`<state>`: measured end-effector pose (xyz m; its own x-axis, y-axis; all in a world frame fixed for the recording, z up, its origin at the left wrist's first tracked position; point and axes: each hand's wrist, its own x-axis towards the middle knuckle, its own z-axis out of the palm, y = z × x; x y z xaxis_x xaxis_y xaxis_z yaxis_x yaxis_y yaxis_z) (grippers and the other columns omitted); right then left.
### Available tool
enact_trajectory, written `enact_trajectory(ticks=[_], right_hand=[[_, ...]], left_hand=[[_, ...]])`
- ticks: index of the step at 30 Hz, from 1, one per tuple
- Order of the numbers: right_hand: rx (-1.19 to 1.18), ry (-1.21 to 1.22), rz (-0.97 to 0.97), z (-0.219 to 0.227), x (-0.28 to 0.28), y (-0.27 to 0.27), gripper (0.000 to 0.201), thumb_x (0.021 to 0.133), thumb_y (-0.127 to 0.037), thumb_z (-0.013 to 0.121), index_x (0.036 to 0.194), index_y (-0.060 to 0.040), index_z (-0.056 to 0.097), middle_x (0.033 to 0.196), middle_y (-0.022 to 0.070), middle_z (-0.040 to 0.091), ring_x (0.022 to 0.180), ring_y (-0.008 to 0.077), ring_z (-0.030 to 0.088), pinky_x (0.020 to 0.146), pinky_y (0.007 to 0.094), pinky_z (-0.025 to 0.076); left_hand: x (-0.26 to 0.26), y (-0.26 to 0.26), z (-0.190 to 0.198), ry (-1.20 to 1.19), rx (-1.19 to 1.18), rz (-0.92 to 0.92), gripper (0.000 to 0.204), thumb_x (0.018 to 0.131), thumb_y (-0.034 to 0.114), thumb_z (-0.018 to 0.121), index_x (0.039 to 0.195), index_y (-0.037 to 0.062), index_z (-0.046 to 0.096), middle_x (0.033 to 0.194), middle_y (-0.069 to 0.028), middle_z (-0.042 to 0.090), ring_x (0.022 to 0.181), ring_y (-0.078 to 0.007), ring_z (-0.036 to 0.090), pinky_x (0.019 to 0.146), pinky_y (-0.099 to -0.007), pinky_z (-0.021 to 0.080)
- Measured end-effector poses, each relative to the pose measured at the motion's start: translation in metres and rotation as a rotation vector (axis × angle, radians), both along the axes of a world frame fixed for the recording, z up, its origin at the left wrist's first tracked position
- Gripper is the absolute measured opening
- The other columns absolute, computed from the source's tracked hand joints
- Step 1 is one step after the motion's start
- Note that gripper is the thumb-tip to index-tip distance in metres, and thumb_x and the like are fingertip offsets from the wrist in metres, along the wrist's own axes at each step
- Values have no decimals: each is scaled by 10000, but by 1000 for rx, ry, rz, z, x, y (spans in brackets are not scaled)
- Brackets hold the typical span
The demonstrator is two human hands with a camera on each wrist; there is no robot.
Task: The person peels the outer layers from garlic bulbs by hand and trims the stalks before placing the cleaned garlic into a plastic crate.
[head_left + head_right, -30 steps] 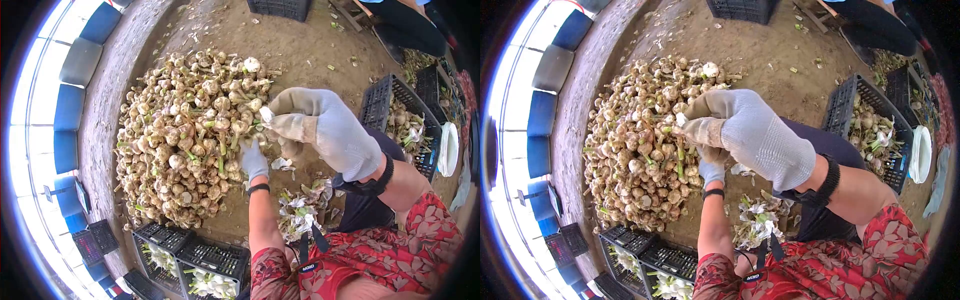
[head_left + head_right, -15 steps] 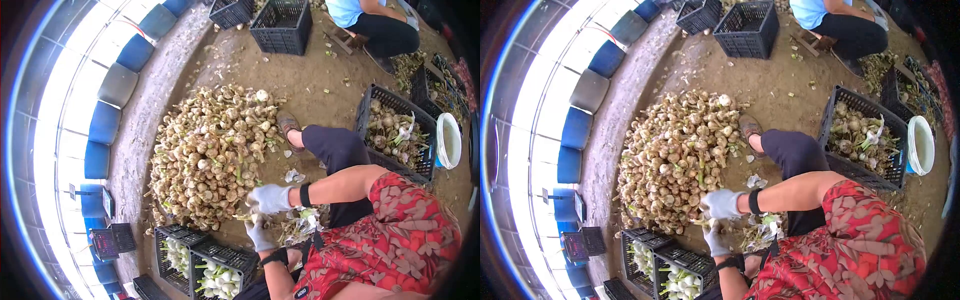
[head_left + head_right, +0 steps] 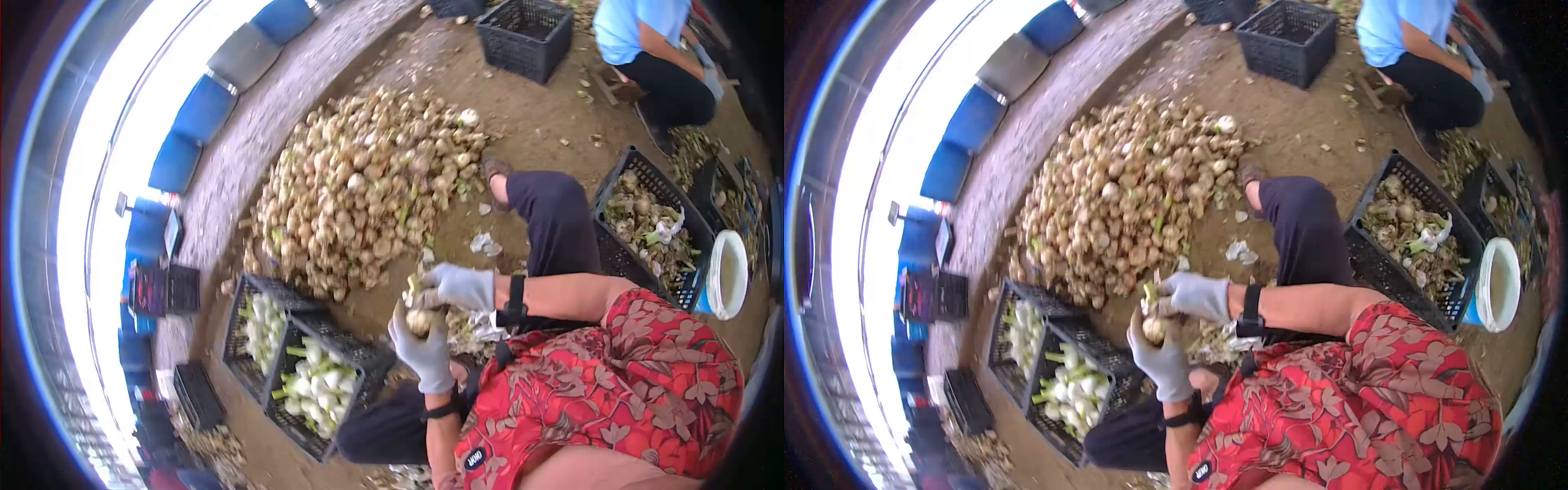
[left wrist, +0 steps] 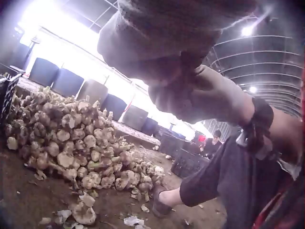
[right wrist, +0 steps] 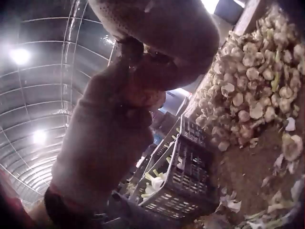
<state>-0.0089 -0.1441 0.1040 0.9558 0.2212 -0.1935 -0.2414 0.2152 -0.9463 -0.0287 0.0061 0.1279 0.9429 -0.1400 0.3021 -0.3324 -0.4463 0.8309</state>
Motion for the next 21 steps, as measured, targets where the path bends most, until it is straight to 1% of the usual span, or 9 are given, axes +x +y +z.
enact_trajectory(ticks=[3,5,7,8,10,12,14,18,21], right_hand=[[101,-18,76,0,2,-9,336,883,-136,646,1179,21,622,1023,54,674,921,102,575,812,253,462],[330,61,76,13,-5,-13,417,887,-111,625,1289,-21,561,1080,81,664,938,152,631,736,272,508],[259,120,62,24,-8,-16,474,875,-77,610,1339,-38,521,1079,99,664,905,188,664,713,292,542],[265,123,21,21,-8,-13,474,874,-84,614,1337,-39,524,1072,97,667,892,187,667,702,293,544],[99,213,-12,54,-12,-11,417,868,-122,645,1267,-21,577,1007,81,684,863,145,646,721,282,524],[-82,31,45,32,-5,-6,371,856,-135,664,1201,-8,612,968,66,689,846,115,618,731,279,506],[-344,-124,71,28,-4,-3,287,831,-108,670,1092,12,657,905,40,691,830,76,569,755,276,483],[-249,-138,-1,18,-6,-4,293,789,-81,604,1055,23,670,848,143,703,751,142,625,703,313,507],[-387,-192,-14,20,-7,-4,307,775,18,563,1059,0,677,848,52,688,774,66,565,706,266,485]], left_hand=[[-2,6,-9,116,-225,23,531,746,71,750,1227,-42,554,1099,-129,579,999,-237,570,875,-333,466],[-4,15,-18,388,-477,74,529,780,75,748,1245,-54,534,1102,-86,571,1000,-175,554,876,-291,458],[-4,14,-10,516,-686,72,539,786,80,753,1255,-57,524,1103,-72,566,995,-155,549,873,-278,456],[-2,14,-13,471,-684,94,599,749,73,776,1273,-46,511,1111,-104,568,1013,-195,561,864,-305,468],[2,13,-8,103,-268,76,631,713,77,791,1271,-36,518,1124,-134,561,1026,-246,564,870,-335,470],[3,15,-3,-143,106,54,762,644,93,821,1318,-10,481,1148,-182,541,1042,-339,552,893,-391,461],[-3,9,4,-121,118,83,810,646,63,813,1354,-19,429,1163,-189,539,1041,-341,556,920,-389,447],[-10,10,-5,-22,-80,63,925,635,-7,778,1428,-27,302,1141,-160,554,1024,-262,568,911,-342,463],[-13,10,-8,48,-199,31,919,651,-47,741,1442,-24,273,1147,-141,548,1003,-213,565,896,-315,474]])
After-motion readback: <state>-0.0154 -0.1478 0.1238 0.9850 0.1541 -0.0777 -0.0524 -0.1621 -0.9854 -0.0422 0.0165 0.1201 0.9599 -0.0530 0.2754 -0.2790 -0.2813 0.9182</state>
